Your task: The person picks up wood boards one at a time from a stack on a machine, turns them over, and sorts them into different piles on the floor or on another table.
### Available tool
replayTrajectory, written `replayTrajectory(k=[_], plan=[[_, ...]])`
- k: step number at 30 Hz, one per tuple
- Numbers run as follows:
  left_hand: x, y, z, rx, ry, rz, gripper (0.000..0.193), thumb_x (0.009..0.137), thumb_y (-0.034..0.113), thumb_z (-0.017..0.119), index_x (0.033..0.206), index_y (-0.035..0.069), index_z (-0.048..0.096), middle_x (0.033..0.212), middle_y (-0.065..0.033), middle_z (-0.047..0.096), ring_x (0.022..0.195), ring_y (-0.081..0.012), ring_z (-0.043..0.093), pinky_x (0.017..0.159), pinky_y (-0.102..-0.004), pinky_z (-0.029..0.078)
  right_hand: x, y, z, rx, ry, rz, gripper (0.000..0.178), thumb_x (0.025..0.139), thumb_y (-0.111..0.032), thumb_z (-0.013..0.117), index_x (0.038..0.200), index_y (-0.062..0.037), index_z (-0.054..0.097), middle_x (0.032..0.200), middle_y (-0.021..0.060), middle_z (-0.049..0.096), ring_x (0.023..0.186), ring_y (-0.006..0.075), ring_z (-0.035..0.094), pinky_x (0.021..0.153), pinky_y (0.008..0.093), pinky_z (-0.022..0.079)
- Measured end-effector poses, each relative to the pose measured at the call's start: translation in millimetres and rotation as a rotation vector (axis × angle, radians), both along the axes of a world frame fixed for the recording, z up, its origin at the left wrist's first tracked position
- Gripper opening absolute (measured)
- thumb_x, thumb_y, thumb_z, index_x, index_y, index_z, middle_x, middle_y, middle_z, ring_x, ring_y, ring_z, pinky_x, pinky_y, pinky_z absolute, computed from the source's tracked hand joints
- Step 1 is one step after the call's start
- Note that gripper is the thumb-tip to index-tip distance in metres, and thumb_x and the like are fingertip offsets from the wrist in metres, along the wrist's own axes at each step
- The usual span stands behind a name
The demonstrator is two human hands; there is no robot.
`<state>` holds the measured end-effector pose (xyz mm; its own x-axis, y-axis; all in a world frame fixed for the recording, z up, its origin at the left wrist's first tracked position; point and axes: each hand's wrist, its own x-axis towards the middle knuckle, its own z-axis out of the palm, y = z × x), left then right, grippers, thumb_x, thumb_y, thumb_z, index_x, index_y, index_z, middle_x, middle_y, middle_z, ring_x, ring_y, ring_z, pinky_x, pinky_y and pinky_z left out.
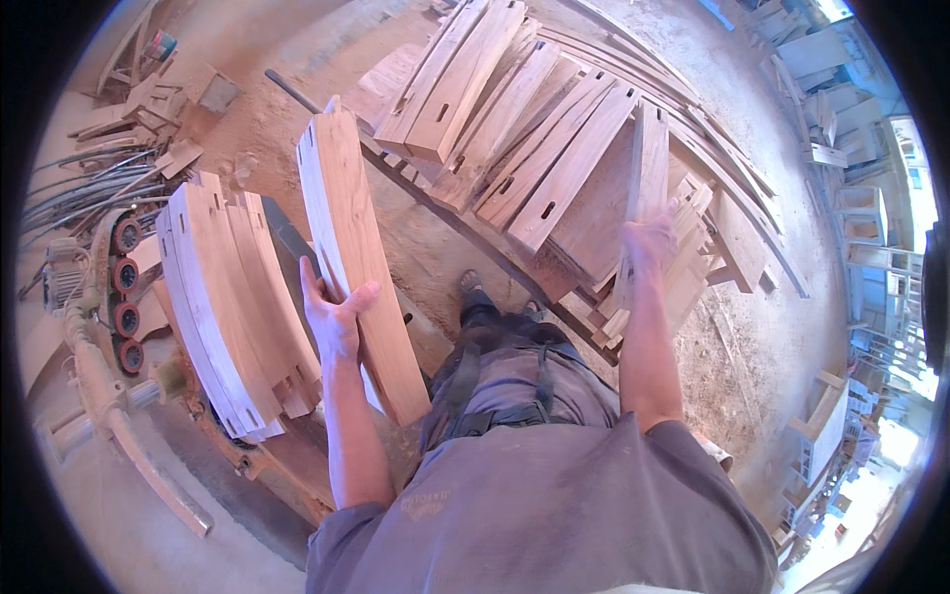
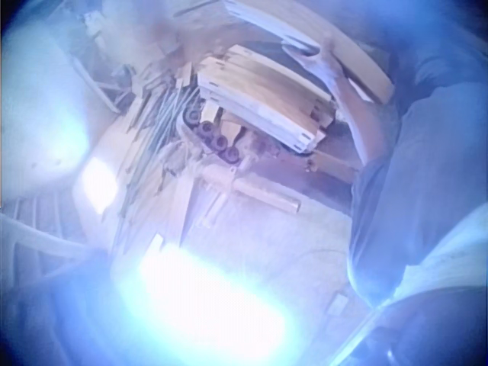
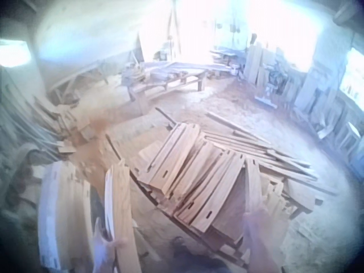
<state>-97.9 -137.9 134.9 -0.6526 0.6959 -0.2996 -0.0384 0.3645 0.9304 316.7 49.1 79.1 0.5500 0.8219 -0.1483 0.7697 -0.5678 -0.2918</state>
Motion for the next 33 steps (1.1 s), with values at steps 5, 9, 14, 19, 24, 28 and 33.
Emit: replayTrajectory(k=[5,9,14,19,24,28,33], plan=[[-6.9,0.0,-11.8,-0.025,-0.056,-0.032,0.133,0.058,0.015,0.093,0.165,-0.008,0.016,0.125,-0.0215,0.059,0.110,-0.0307,0.066,0.099,-0.0382,0.054,20.6,6.9,-23.2,0.208,-0.172,0.138,0.092,0.079,-0.017,0.068,0.162,-0.0012,0.032,0.137,0.0284,0.062,0.132,0.0397,0.059,0.110,0.0425,0.049],[-10.1,7.1,-24.5,-0.018,-0.025,-0.053,0.134,0.057,0.015,0.094,0.164,-0.009,0.018,0.137,-0.0241,0.053,0.120,-0.0322,0.061,0.106,-0.0384,0.050,-98.0,9.8,10.0,0.358,0.194,0.488,0.082,0.083,-0.015,0.075,0.154,0.0042,0.040,0.145,0.0276,0.055,0.140,0.0414,0.050,0.120,0.0430,0.039],[-13.6,20.4,-33.7,-0.052,-0.117,-0.072,0.132,0.057,0.017,0.093,0.163,-0.009,0.019,0.139,-0.0247,0.051,0.121,-0.0324,0.060,0.106,-0.0389,0.050,-254.3,37.4,-27.5,0.222,0.557,0.292,0.097,0.079,-0.023,0.075,0.159,0.0063,0.029,0.156,0.0325,0.042,0.148,0.0421,0.041,0.124,0.0438,0.033],[-20.9,24.4,-42.7,-0.059,-0.075,-0.136,0.133,0.056,0.021,0.093,0.163,-0.008,0.020,0.139,-0.0236,0.050,0.125,-0.0340,0.058,0.110,-0.0397,0.047,-279.5,84.5,-40.7,0.160,0.517,0.137,0.099,0.079,-0.013,0.069,0.162,0.0041,0.017,0.158,0.0346,0.035,0.149,0.0469,0.035,0.125,0.0463,0.030],[-25.2,33.2,-48.2,-0.062,-0.064,-0.180,0.133,0.056,0.022,0.093,0.163,-0.009,0.020,0.138,-0.0225,0.051,0.127,-0.0346,0.056,0.112,-0.0399,0.045,-269.6,121.2,-55.4,0.188,0.436,0.079,0.106,0.077,-0.010,0.071,0.164,0.0004,0.013,0.158,0.0358,0.032,0.146,0.0482,0.039,0.123,0.0460,0.035],[-29.6,41.5,-45.8,-0.060,-0.122,-0.160,0.132,0.058,0.021,0.092,0.163,-0.009,0.019,0.133,-0.0212,0.053,0.120,-0.0329,0.059,0.106,-0.0404,0.049,-265.2,141.4,-26.1,0.100,0.527,0.028,0.113,0.074,-0.010,0.075,0.166,0.0001,0.010,0.156,0.0360,0.037,0.139,0.0497,0.048,0.117,0.0466,0.043],[-28.6,47.4,-42.7,-0.056,-0.148,-0.168,0.132,0.060,0.018,0.092,0.164,-0.009,0.016,0.128,-0.0193,0.054,0.112,-0.0305,0.062,0.098,-0.0400,0.054,-228.5,161.2,-52.0,0.464,0.960,-0.125,0.093,0.071,-0.002,0.070,0.157,0.0039,0.035,0.101,0.0187,0.070,0.086,0.0266,0.070,0.077,0.0386,0.059]])
